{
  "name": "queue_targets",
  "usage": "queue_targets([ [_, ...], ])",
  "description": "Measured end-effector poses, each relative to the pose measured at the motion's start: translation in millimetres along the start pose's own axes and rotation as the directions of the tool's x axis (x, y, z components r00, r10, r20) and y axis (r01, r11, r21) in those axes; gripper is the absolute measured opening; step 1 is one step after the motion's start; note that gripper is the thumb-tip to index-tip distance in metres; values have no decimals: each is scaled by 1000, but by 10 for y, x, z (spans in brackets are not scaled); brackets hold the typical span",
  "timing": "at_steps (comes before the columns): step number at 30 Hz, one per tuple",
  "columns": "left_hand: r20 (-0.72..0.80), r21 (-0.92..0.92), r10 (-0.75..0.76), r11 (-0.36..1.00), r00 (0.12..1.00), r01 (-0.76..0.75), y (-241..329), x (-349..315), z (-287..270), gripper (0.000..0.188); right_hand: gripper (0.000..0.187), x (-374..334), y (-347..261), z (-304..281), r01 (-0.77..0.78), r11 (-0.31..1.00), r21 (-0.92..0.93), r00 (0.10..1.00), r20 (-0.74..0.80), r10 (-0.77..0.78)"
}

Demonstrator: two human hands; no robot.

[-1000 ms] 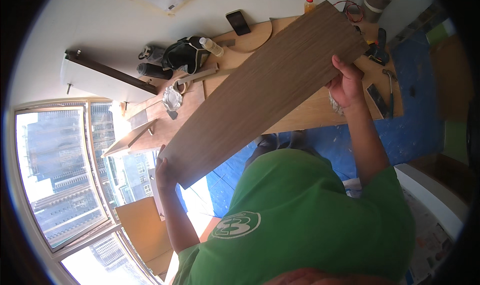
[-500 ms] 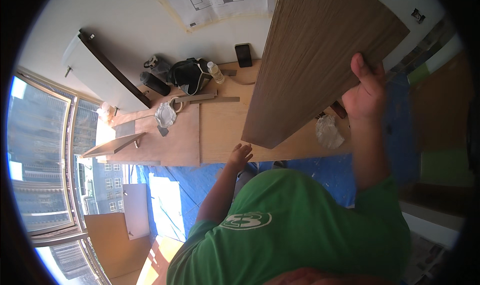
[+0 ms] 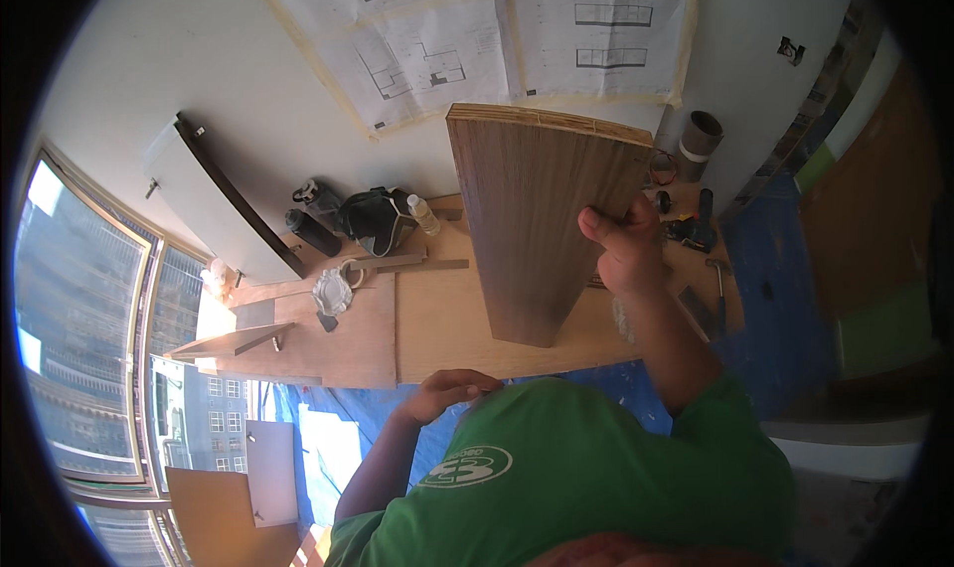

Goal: The person wipes a white rectangular panel with a cloth, then flips it to wipe the brown side. They continue wiping the brown surface and edges, handling the panel one at a time.

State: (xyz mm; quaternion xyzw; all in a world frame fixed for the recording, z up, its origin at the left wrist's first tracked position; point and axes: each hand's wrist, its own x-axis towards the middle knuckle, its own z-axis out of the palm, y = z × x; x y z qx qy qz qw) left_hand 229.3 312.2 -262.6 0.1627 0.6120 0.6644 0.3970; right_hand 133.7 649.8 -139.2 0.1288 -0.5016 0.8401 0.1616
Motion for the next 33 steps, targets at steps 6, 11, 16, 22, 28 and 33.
queue_targets([
  [6, -214, 859, 685, 472, 697, -200, 1738, -132, 238, 28, 27, -57, -40, 272, -77, 997, -10, 994, 76, 78],
  [11, 193, 979, 933, -160, 305, -129, 2531, 29, 583, 34, 31, -132, 2, 472, -75, 993, -89, 989, 119, 85],
  [16, 325, 945, 839, -275, 437, -175, 2746, 398, 958, 51, 44, -189, 79, 644, 32, 999, -37, 971, 239, -23],
  [22, 251, 968, 832, -221, 495, -121, 2704, 653, 1028, 60, 53, -205, 162, 517, 174, 973, -154, 954, 269, -128],
  [28, 234, 964, 837, -264, 494, -9, 2761, 470, 704, 57, 35, -229, 110, 545, 36, 993, -108, 978, 210, -13],
  [33, 194, 969, 859, -242, 474, 41, 2776, 290, 610, 50, 34, -259, -14, 641, -31, 986, -165, 984, 170, 59],
])
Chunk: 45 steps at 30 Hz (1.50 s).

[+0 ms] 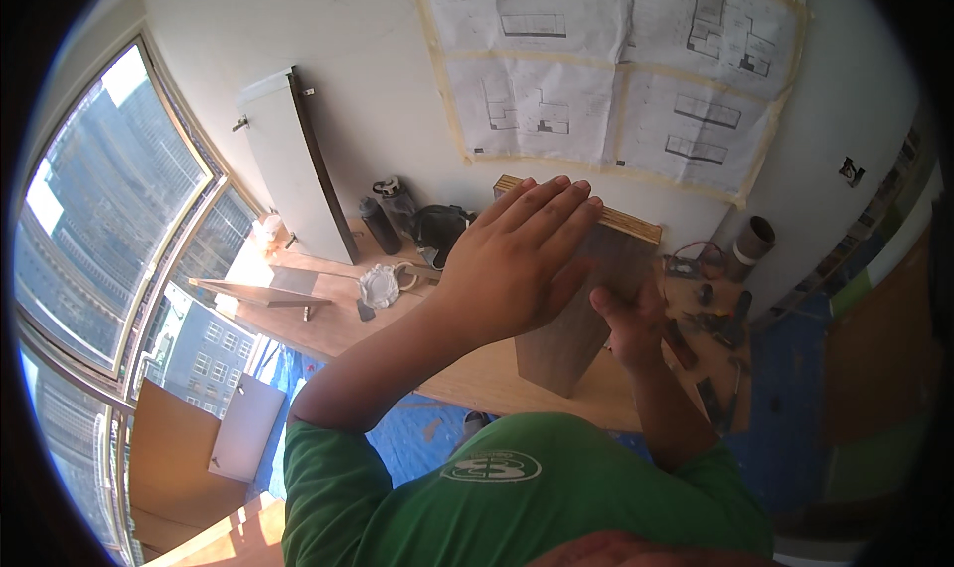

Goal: The person wipes a white rectangular panel with a cloth, then flips it to wipe the brown side. They continue wiping the brown surface and edges, handling the panel one at a time.

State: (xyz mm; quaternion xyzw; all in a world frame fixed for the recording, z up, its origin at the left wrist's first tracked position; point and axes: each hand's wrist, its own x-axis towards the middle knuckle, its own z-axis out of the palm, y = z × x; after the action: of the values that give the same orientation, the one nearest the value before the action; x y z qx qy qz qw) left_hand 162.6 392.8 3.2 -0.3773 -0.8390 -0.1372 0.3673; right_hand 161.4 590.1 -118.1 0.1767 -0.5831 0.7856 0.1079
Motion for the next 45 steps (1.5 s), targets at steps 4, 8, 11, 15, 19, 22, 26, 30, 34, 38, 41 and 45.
queue_targets([
  [4, -88, -128, -24, 992, 996, 12, -38, -79, -173, 45, 35, -88, 37, 16, -23, 999, 36, 1000, 18, 23],
  [8, -24, -32, -55, 998, 998, 54, -125, -1, -450, 43, 35, -157, 69, -38, -43, 999, 29, 997, 70, 41],
  [11, 80, 46, -52, 998, 995, 49, -203, -13, -459, 41, 35, -197, 79, -23, -30, 999, -23, 998, 57, 32],
  [15, 62, 79, -3, 997, 998, -2, -211, -41, -437, 38, 33, -201, 68, -59, -36, 997, -66, 996, 83, 42],
  [19, -12, 64, 22, 998, 1000, -21, -227, -93, -382, 34, 30, -192, 54, -17, -8, 1000, 4, 996, 87, 7],
  [22, -54, 65, 64, 996, 996, -61, -246, -174, -319, 34, 30, -203, 42, 5, -11, 1000, 9, 996, 83, 10],
  [26, -107, -53, -68, 997, 992, 63, -157, -192, -343, 32, 31, -219, 55, -7, 5, 1000, -25, 997, 83, -3],
  [30, -43, 48, -90, 995, 995, 92, -131, -89, -413, 30, 31, -217, 41, -34, -38, 999, -13, 996, 81, 39],
  [34, -75, 117, 108, 988, 991, -99, -195, -166, -342, 36, 32, -211, 74, -29, -30, 1000, 1, 996, 87, 30],
  [38, -178, -118, 68, 989, 982, -90, -182, -268, -273, 39, 31, -257, 67, -12, -10, 998, -65, 996, 92, 16],
  [41, -115, -95, -103, 991, 988, 93, -69, -149, -360, 38, 30, -286, 57, -2, -19, 999, -43, 996, 92, 23],
  [45, 70, -64, -7, 998, 998, 12, -172, -118, -412, 41, 30, -297, 53, -9, -54, 998, -27, 995, 77, 56],
])
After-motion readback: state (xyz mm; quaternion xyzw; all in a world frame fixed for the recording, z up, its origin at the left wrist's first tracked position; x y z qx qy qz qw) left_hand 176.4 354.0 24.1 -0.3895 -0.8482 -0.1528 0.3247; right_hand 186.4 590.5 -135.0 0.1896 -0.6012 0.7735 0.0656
